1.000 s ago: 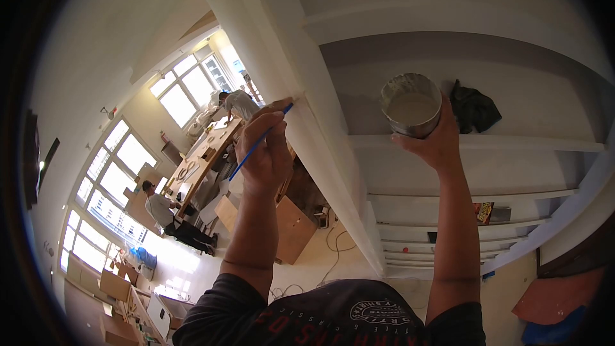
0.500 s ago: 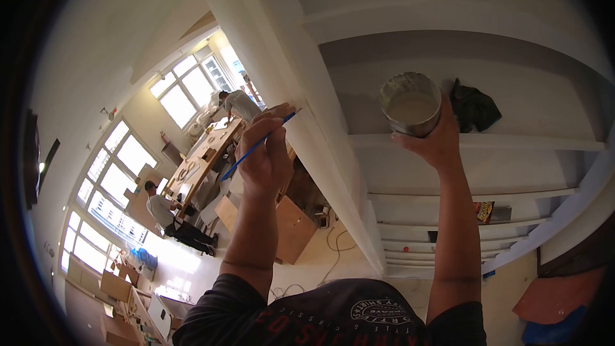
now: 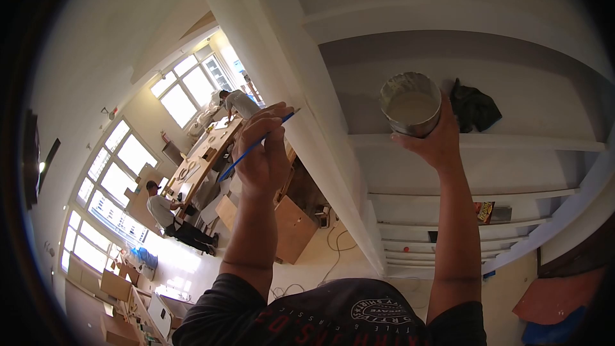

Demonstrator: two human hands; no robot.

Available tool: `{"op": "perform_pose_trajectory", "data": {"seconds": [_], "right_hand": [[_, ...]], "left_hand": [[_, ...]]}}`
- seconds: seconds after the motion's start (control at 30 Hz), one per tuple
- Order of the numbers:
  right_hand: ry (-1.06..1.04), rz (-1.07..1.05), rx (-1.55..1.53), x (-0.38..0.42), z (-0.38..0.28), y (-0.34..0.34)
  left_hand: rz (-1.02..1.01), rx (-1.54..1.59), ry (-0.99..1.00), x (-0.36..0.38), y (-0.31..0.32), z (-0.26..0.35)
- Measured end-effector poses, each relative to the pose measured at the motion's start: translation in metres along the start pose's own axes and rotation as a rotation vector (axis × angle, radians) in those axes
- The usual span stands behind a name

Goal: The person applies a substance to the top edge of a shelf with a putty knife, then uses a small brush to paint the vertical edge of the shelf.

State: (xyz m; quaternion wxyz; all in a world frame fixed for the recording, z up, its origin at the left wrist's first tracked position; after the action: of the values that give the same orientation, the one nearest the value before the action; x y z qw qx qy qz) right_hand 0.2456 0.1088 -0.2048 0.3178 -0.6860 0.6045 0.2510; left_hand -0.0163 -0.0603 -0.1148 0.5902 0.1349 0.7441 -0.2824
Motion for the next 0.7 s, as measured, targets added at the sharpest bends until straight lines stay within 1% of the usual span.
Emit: {"op": "perform_pose_trajectory", "data": {"seconds": [0.07, 0.17, 0.27, 0.37, 0.47, 0.57, 0.67, 0.7], "right_hand": [[-0.002, -0.001, 0.002, 0.000, 0.001, 0.000], [-0.025, 0.004, 0.002, 0.000, 0.005, 0.000], [-0.055, 0.011, 0.011, -0.001, 0.009, 0.000], [-0.042, 0.006, 0.023, -0.001, 0.009, -0.001], [-0.019, 0.004, 0.022, 0.000, 0.007, 0.000], [-0.019, 0.001, 0.011, 0.001, 0.008, 0.000], [-0.022, -0.009, 0.013, 0.000, 0.005, -0.001], [-0.027, -0.012, 0.028, 0.000, 0.004, -0.002]], "left_hand": [[-0.031, -0.015, -0.017, -0.002, 0.000, 0.002], [0.009, -0.029, -0.057, -0.002, 0.000, 0.002], [0.054, 0.023, -0.019, 0.003, 0.000, -0.002], [-0.005, 0.002, -0.034, 0.003, -0.002, 0.000], [-0.005, -0.042, -0.055, 0.004, 0.000, 0.001], [0.017, -0.023, -0.088, 0.003, 0.001, 0.001], [0.089, 0.038, -0.054, 0.009, 0.003, -0.005], [0.065, 0.032, -0.044, 0.008, 0.003, -0.004]]}}
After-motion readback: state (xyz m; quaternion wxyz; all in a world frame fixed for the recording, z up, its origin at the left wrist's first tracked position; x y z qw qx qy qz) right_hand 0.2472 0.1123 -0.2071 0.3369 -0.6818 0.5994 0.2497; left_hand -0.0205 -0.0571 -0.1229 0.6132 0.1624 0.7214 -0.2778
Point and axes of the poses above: each hand's wrist, its own x-axis away from the middle knuckle, its own y-axis out of the palm, z = x × y, the point moved 1 cm from there along -x, towards the middle knuckle, and after that the axes turned 3 degrees about -z, right-handed, at the moved point
